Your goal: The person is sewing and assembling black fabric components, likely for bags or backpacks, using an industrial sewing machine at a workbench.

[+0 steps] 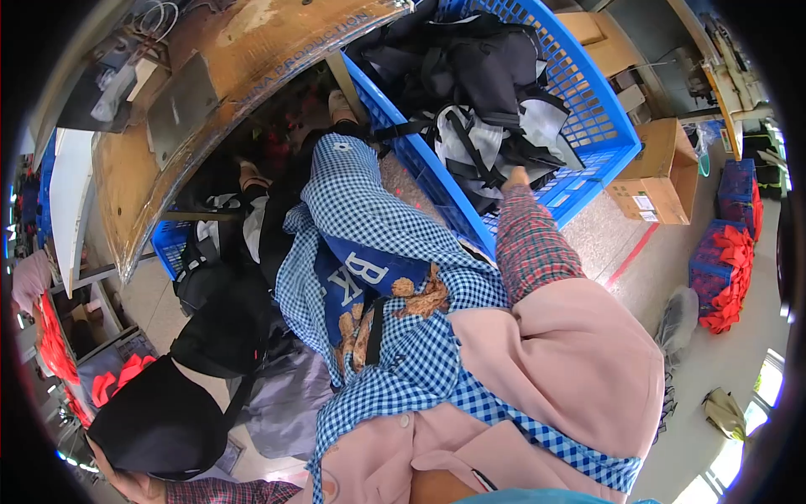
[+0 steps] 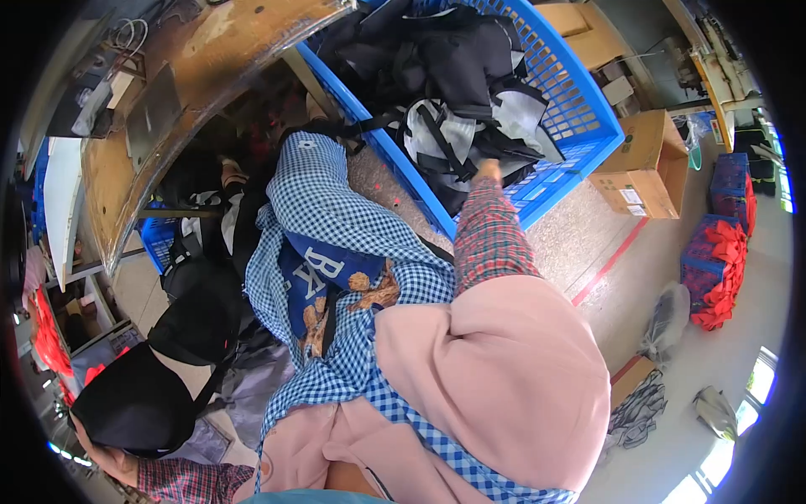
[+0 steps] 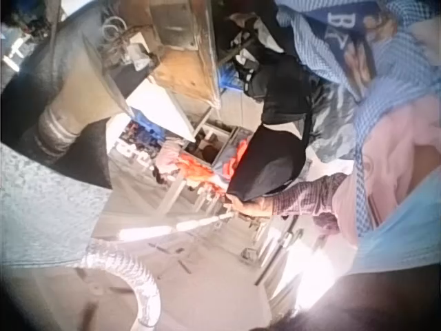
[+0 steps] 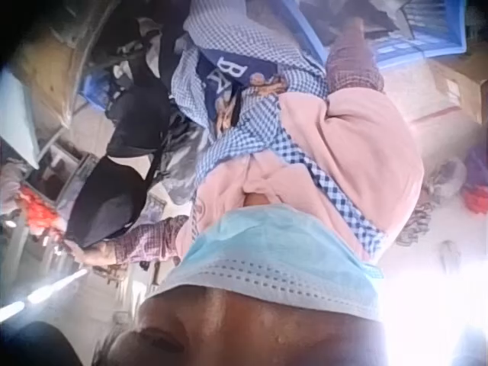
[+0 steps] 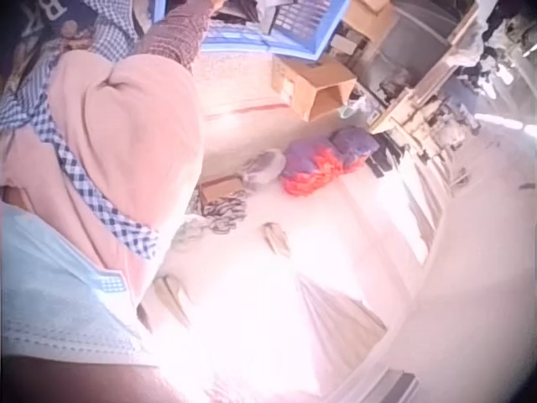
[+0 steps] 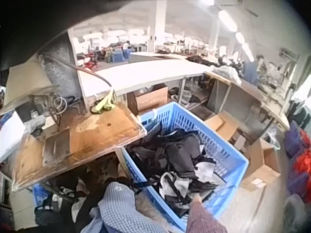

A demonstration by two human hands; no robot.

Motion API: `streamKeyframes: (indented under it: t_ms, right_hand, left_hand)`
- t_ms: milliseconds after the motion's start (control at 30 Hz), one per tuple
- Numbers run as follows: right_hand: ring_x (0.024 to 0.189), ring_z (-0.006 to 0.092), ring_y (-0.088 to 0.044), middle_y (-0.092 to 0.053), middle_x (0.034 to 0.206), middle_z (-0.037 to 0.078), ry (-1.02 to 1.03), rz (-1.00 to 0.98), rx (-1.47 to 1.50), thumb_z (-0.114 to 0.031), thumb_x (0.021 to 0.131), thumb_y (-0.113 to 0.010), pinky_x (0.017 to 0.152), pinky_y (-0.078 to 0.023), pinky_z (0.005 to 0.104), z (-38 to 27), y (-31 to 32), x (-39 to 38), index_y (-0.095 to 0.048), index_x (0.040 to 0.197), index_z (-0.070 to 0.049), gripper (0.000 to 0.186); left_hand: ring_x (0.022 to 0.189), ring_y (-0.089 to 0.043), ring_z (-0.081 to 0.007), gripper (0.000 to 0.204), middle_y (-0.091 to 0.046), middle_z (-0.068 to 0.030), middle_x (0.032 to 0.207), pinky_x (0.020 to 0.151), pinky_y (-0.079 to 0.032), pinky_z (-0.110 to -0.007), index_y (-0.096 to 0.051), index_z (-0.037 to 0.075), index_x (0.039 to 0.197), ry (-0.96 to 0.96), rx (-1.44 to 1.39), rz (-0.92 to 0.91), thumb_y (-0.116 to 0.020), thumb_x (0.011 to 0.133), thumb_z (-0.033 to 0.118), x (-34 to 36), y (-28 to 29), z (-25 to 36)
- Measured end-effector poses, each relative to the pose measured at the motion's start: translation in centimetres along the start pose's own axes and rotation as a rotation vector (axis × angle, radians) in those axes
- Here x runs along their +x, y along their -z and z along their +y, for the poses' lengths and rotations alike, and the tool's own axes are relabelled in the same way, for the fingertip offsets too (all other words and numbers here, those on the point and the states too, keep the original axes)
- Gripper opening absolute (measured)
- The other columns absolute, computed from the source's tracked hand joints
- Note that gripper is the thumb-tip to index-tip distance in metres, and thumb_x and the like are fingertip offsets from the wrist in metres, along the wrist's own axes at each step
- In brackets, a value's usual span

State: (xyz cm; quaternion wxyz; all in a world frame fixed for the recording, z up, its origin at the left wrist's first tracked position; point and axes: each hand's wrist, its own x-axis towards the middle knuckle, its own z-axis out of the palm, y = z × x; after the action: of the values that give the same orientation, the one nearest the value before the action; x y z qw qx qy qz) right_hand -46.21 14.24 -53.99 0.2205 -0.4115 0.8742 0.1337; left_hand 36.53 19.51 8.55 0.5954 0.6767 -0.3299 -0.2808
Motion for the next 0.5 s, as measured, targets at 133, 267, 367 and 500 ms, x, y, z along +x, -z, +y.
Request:
streamKeyframes:
  t_ms: [133,267,367,500]
  right_hand:
    - [0.132,0.0301,-0.045,-0.049,0.137,0.02,-0.84,-0.228,1.941,-0.048,0.073,-0.077,0.104,-0.045,0.041,-6.7,0.8,-1.6,-0.035,0.145,-0.008,0.092]
    - [0.131,0.0371,-0.041,-0.044,0.139,0.017,-0.128,-0.145,2.593,-0.047,0.09,-0.06,0.101,-0.042,0.0568,-11.0,14.9,7.3,-0.031,0.145,-0.01,0.072]
    - [0.121,0.0349,-0.048,-0.043,0.142,0.017,0.162,0.069,2.05,-0.052,0.091,-0.059,0.092,-0.049,0.048,-16.6,19.9,2.0,-0.028,0.146,-0.005,0.079]
    - [0.126,0.0225,-0.047,-0.047,0.14,0.008,0.558,-0.169,1.272,-0.061,0.086,-0.061,0.086,-0.045,0.037,-19.0,21.0,-0.8,-0.03,0.147,-0.01,0.086]
  left_hand:
    - [0.113,-0.059,-0.0221,0.048,-0.063,-0.0133,0.123,0.098,-0.046,-0.035,-0.059,-0.004,0.124,-0.021,0.066,0.068,-0.067,0.091,0.029,0.0,-3.5,1.9]
    - [0.116,-0.057,-0.0225,0.045,-0.061,-0.0136,0.126,0.102,-0.043,-0.036,-0.061,0.0,0.125,-0.082,0.106,-0.013,-0.063,0.092,0.031,1.1,-5.9,1.8]
    - [0.122,-0.053,-0.0259,0.051,-0.057,-0.0161,0.131,0.106,-0.041,-0.039,-0.056,0.001,0.131,-0.254,0.273,-0.01,-0.059,0.093,0.035,-1.2,-5.7,2.2]
    - [0.124,-0.051,-0.0322,0.062,-0.053,-0.0209,0.134,0.107,-0.04,-0.043,-0.053,0.0,0.133,-0.062,-0.43,0.026,-0.05,0.092,0.047,-2.5,-7.4,2.1]
